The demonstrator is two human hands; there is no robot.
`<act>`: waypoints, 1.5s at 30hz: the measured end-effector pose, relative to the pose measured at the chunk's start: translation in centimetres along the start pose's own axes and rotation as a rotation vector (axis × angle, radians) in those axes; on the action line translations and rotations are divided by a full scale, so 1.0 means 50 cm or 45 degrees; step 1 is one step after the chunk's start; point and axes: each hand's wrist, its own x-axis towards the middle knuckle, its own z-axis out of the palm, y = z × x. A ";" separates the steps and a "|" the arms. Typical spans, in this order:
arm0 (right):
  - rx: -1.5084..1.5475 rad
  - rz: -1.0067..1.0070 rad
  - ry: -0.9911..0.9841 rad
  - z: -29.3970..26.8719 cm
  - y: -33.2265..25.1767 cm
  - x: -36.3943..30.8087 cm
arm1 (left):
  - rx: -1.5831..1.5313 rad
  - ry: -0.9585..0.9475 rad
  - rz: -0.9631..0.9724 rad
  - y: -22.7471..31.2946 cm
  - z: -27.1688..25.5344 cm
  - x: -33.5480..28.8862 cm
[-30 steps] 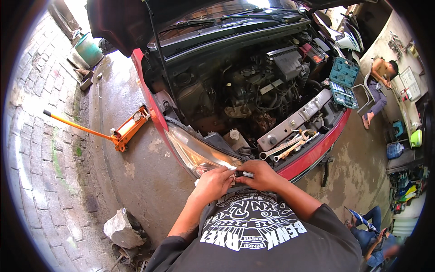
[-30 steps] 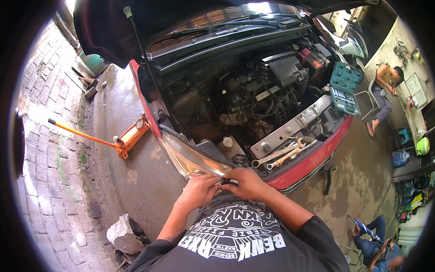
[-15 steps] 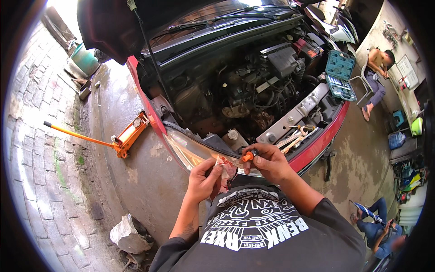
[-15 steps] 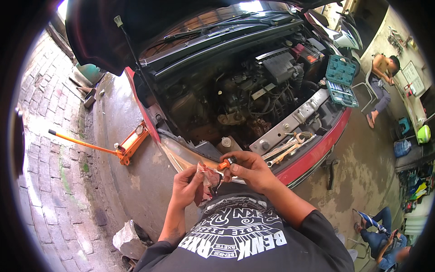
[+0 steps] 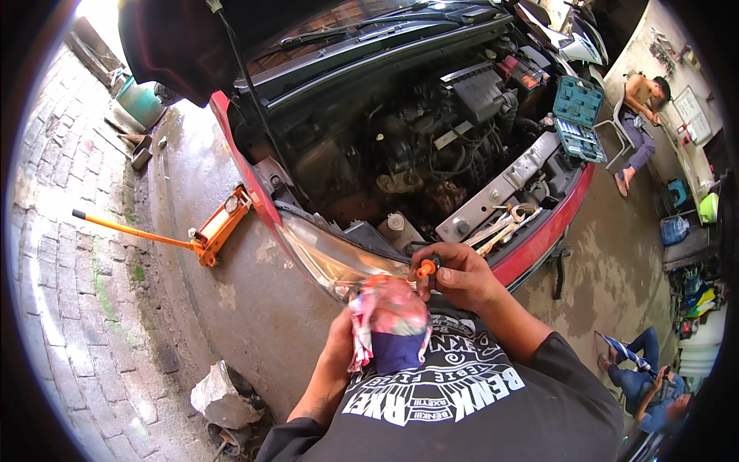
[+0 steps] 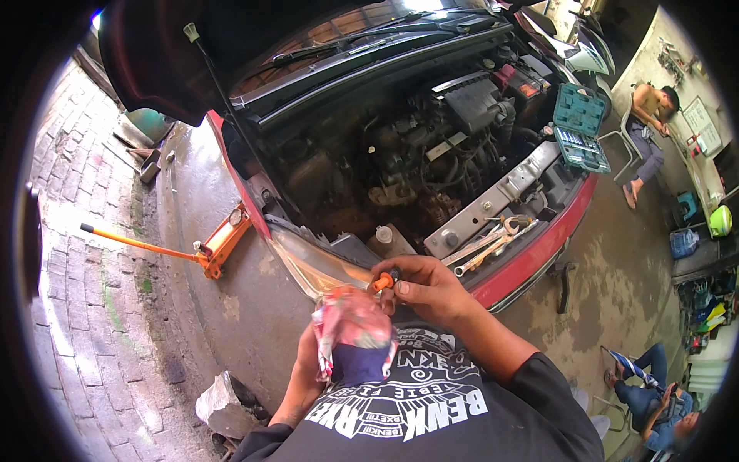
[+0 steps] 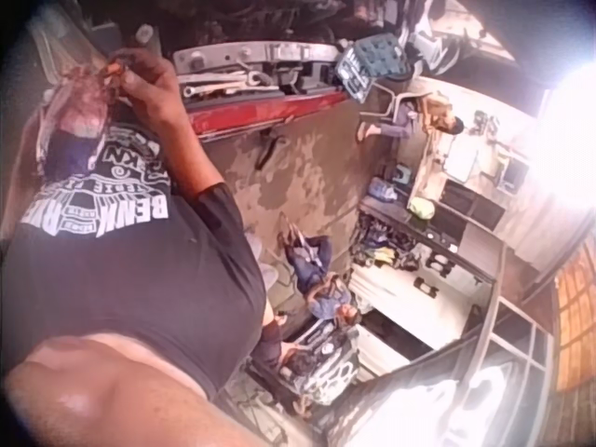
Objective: The person wipes car engine components with a cloth and manually installs them back into the engine bay.
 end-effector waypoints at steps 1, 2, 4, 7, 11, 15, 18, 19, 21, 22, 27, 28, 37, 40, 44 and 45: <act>0.005 0.001 0.018 -0.001 -0.003 0.000 | -0.083 0.132 -0.035 0.020 0.062 -0.042; 0.016 0.002 0.035 -0.003 -0.006 -0.002 | 0.070 -0.119 -0.046 0.001 0.014 -0.040; 0.039 0.017 0.039 0.005 -0.008 -0.001 | 0.248 -0.412 -0.057 -0.011 -0.073 -0.045; 0.065 -0.006 0.014 0.002 -0.008 0.001 | 0.071 -0.119 0.121 0.005 -0.073 -0.028; -0.772 -0.251 0.224 0.084 -0.080 -0.025 | -0.145 0.011 0.187 0.022 -0.083 0.016; -1.428 -1.187 0.027 0.165 -0.136 -0.062 | -0.523 -0.307 0.188 0.023 -0.040 0.011; -2.237 -1.136 -0.151 0.195 -0.100 -0.010 | -0.439 -0.504 0.388 -0.003 -0.030 0.017; -2.267 -1.054 -0.186 0.143 -0.050 0.040 | -0.275 -0.298 0.260 0.000 -0.012 0.025; -2.261 -1.063 -0.035 0.193 -0.070 0.012 | -0.625 -0.624 0.288 -0.011 -0.022 0.027; -2.176 -1.043 -0.079 0.223 -0.106 -0.010 | -0.507 -0.426 0.278 0.001 -0.013 0.027; -2.259 -1.002 -0.071 0.133 -0.028 0.065 | -0.825 -0.663 0.074 -0.010 -0.043 0.060; -2.260 -0.957 -0.026 0.143 -0.036 0.044 | -0.666 -0.472 0.121 -0.022 -0.053 0.052; -2.052 -0.596 0.122 0.101 -0.011 0.036 | -0.316 -0.164 0.174 -0.018 -0.054 0.042; -2.047 -0.894 0.078 0.114 -0.010 0.058 | -0.193 -0.126 0.235 -0.010 -0.048 0.039; -2.301 -0.650 0.102 0.123 -0.021 0.053 | 0.054 -0.033 0.391 -0.004 -0.043 0.037; -2.342 -0.636 0.074 0.122 -0.020 0.053 | 0.242 -0.001 0.477 -0.003 -0.032 0.032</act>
